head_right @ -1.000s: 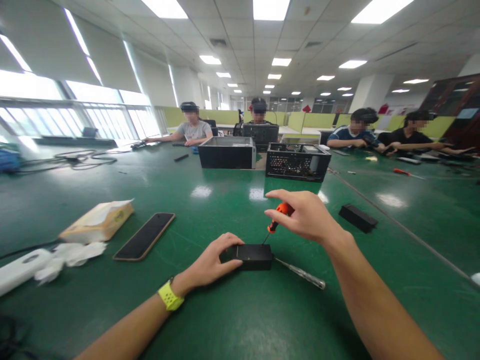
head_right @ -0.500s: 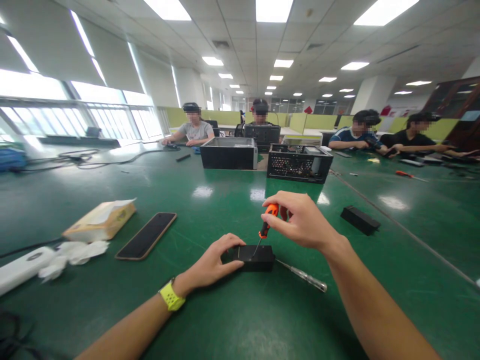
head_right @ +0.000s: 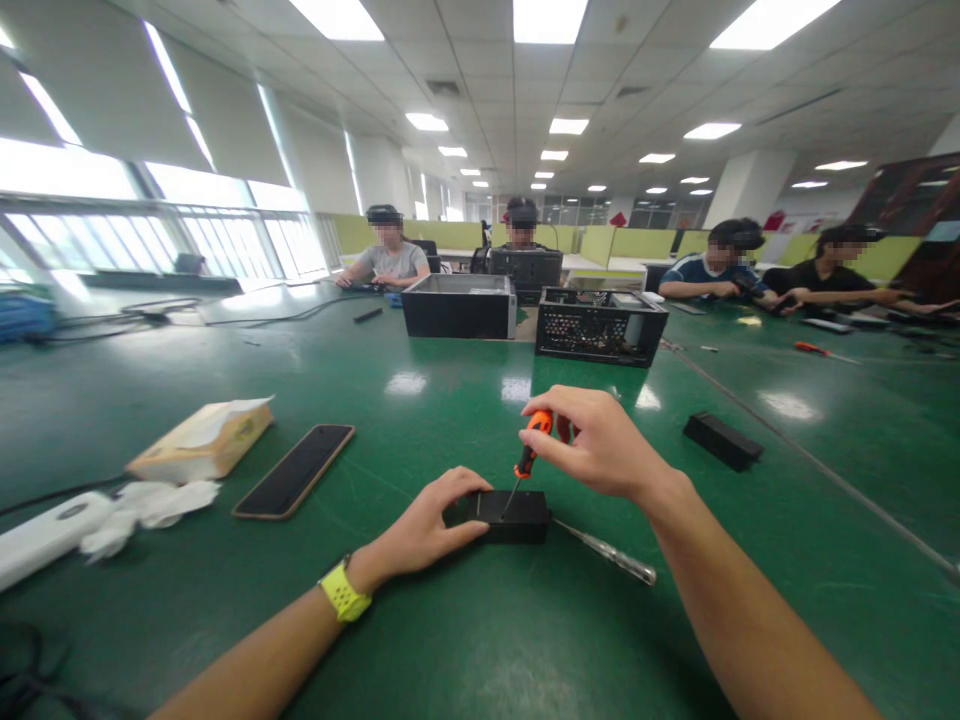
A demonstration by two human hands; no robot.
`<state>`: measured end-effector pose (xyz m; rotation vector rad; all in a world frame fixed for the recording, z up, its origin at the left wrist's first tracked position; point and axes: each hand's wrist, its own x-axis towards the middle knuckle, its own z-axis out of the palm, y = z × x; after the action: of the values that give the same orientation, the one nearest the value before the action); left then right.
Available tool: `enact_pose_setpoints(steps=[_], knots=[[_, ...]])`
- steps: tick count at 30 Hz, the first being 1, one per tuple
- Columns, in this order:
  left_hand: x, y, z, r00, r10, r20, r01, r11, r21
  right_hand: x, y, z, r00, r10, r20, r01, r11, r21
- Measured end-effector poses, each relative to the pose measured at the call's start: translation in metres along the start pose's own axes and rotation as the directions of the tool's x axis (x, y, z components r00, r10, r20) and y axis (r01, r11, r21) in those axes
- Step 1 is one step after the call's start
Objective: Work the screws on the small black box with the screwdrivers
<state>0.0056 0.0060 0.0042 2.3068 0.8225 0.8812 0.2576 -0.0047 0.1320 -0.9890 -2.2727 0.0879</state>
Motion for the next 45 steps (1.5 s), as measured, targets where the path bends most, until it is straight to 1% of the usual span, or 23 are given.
enact_pose_setpoints(steps=[6,10,14,16,18,23,28,30,34,36,40,45], knots=[[-0.001,-0.002,0.001,1.000,-0.002,0.006,0.001,1.000,0.011,0.000,0.000,0.000,1.000,-0.009,-0.001,0.009,1.000,-0.003],[-0.001,-0.002,0.001,1.000,-0.004,-0.003,0.004,1.000,0.012,-0.001,-0.003,-0.002,0.999,-0.035,0.041,0.034,0.999,0.024],[-0.001,-0.001,0.001,1.000,-0.003,0.001,0.003,1.000,0.020,-0.004,-0.003,-0.002,1.000,-0.016,-0.003,0.016,0.997,-0.071],[-0.001,0.000,0.000,1.000,-0.007,0.005,0.007,1.000,0.025,-0.004,-0.003,-0.001,1.000,-0.006,-0.004,0.006,0.994,-0.105],[-0.001,0.001,0.000,1.000,-0.008,0.006,0.008,1.000,0.029,-0.005,-0.004,-0.002,1.000,-0.025,0.015,0.026,0.996,-0.085],[-0.001,0.000,0.000,1.000,0.002,0.009,-0.002,0.999,0.033,-0.004,-0.007,-0.005,0.992,-0.098,0.079,0.094,0.994,0.048],[-0.002,-0.001,0.001,1.000,0.000,0.011,0.000,0.999,0.034,-0.005,-0.006,-0.003,0.997,-0.073,-0.011,0.072,0.996,-0.057],[-0.002,-0.002,0.001,1.000,0.002,0.010,-0.002,0.999,0.035,-0.005,-0.007,-0.003,0.996,-0.095,0.000,0.095,0.994,-0.048],[-0.002,-0.002,0.001,1.000,-0.004,0.008,0.003,0.999,0.035,-0.004,-0.010,-0.004,0.989,-0.131,0.060,0.129,0.991,0.039],[-0.001,-0.001,0.000,1.000,-0.004,0.009,0.004,0.999,0.038,-0.004,-0.011,-0.004,0.992,-0.118,0.048,0.117,0.993,0.033],[-0.001,-0.002,0.000,1.000,-0.003,0.015,0.002,0.999,0.041,-0.005,-0.010,-0.004,0.996,-0.091,0.012,0.091,0.995,-0.040],[-0.003,-0.002,0.001,1.000,-0.001,0.013,0.000,0.999,0.038,-0.004,-0.010,-0.006,0.989,-0.134,0.065,0.132,0.990,0.038]])
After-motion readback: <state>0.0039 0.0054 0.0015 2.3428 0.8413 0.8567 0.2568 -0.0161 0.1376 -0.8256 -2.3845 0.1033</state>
